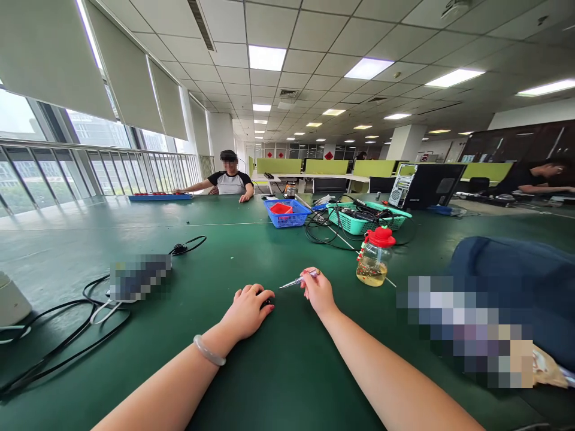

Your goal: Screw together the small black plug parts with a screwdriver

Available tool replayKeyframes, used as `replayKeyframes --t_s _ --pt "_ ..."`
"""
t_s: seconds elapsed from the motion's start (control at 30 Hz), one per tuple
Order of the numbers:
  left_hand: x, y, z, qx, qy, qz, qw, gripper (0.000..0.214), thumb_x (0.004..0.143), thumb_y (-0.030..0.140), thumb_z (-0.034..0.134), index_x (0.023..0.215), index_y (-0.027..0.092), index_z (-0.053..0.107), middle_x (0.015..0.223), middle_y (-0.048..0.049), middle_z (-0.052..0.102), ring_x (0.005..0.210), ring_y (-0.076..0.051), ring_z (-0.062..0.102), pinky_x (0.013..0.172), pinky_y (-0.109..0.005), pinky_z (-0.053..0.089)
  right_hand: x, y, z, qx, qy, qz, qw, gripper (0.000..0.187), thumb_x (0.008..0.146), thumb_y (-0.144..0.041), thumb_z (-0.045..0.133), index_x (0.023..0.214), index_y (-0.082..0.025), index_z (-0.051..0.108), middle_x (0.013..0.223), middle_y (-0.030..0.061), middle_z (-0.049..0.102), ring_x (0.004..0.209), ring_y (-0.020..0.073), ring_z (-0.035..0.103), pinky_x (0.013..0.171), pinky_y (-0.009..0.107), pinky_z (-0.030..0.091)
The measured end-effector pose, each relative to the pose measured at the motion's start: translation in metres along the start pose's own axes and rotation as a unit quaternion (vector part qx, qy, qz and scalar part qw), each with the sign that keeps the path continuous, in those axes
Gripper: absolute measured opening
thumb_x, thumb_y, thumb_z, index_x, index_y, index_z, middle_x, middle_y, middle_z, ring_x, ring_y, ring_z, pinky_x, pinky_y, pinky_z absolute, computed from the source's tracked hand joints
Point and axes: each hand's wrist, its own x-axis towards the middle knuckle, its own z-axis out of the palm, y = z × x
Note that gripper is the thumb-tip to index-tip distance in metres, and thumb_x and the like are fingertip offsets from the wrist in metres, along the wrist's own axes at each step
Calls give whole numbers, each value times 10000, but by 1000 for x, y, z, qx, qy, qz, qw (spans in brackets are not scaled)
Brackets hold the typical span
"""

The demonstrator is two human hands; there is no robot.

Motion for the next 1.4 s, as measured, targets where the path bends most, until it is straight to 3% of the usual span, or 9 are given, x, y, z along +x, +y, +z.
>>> replayKeyframes --t_s 0.2,0.4,0.6,0.73,0.83,0.97,1.1,1.23,1.4 --pt "-4 0 -1 15 24 -34 999 275 935 386 392 1072 301 615 1074 -57 557 1038 -237 506 918 -420 421 14 6 -10 99 59 26 993 313 725 -514 596 729 -213 509 502 -65 507 340 70 374 400 250 406" --pt "-24 -22 -13 34 37 -130 990 275 935 398 397 1081 300 609 1082 -64 554 1068 -256 492 888 -418 428 17 6 -18 166 65 61 982 292 725 -466 651 720 -206 517 498 -57 504 368 72 397 423 254 432" --pt "-91 -78 -39 66 29 -151 986 262 891 389 450 1053 269 617 1028 -64 570 990 -237 543 895 -365 432 17 6 -16 200 67 90 973 213 739 -372 661 707 -200 540 489 -50 511 384 74 399 423 240 426" --pt "-139 -129 -60 120 49 -220 967 328 861 441 420 1023 241 624 961 -76 601 922 -267 585 832 -377 451 18 7 -17 211 66 107 970 192 752 -336 670 700 -198 546 490 -47 519 387 73 405 424 231 425" --pt "-159 -150 -78 115 79 -272 952 363 847 451 401 1039 220 607 1011 -106 639 888 -274 614 775 -358 456 20 7 -17 214 69 120 967 186 770 -312 665 687 -197 545 484 -44 525 376 69 401 420 224 420" --pt "-165 -152 -96 49 163 -311 935 389 861 438 380 1127 220 564 1030 -111 660 900 -259 620 768 -337 458 20 5 -18 221 84 132 963 179 803 -278 644 676 -197 545 467 -42 526 366 66 400 424 217 420" --pt "-165 -153 -99 17 235 -317 919 421 839 394 372 1144 225 610 1108 -116 597 891 -242 599 814 -371 469 16 1 -21 242 95 141 955 189 844 -279 604 679 -202 551 473 -41 526 380 73 421 450 225 442" --pt "-172 -160 -96 -39 262 -299 917 475 753 396 425 1111 173 643 1044 -116 573 823 -219 584 805 -375 497 14 -2 -26 266 97 156 946 204 884 -268 551 691 -203 560 494 -38 532 402 74 438 494 235 471" --pt "-183 -168 -96 -93 288 -266 915 582 724 505 477 1179 174 625 1085 -101 560 992 -246 569 899 -394 491 11 -5 -28 281 82 176 940 207 887 -227 537 685 -196 569 505 -28 545 403 73 429 496 236 468"
